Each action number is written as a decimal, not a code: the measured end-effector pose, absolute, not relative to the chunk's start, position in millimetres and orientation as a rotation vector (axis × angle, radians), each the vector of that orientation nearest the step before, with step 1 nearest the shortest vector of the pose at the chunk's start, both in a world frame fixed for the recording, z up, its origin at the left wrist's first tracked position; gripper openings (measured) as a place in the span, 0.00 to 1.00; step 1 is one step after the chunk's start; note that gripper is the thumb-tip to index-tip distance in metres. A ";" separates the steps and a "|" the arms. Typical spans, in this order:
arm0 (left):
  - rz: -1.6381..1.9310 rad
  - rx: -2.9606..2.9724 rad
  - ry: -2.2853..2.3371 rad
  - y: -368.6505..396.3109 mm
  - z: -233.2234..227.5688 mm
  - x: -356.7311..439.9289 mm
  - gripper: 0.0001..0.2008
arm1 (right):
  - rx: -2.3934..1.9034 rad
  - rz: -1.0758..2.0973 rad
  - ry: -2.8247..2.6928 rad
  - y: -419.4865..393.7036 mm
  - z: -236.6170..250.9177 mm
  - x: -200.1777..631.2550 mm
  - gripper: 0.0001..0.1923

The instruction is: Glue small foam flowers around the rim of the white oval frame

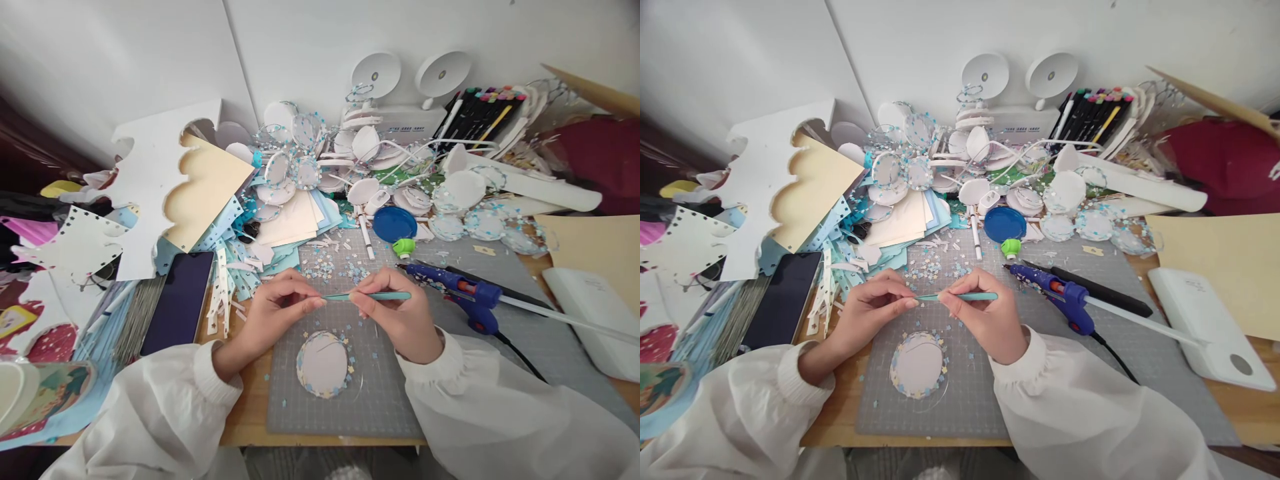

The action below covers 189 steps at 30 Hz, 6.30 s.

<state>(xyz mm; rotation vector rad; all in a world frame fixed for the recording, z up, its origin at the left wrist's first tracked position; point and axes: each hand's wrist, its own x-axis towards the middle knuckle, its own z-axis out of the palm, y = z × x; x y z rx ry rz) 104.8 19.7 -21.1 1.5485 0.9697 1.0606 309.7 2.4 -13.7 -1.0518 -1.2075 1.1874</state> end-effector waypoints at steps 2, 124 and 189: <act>1.059 1.559 0.983 19.6 -20.7 105.0 0.01 | -1.053 1.157 -1.233 2.0 -11.3 308.9 0.09; 1.084 1.575 0.906 17.0 -9.4 104.1 0.07 | -0.881 1.117 -1.124 3.1 -6.2 310.4 0.09; 0.493 1.173 0.506 15.5 -1.6 97.1 0.17 | -0.808 1.779 -1.412 2.6 -3.3 296.8 0.15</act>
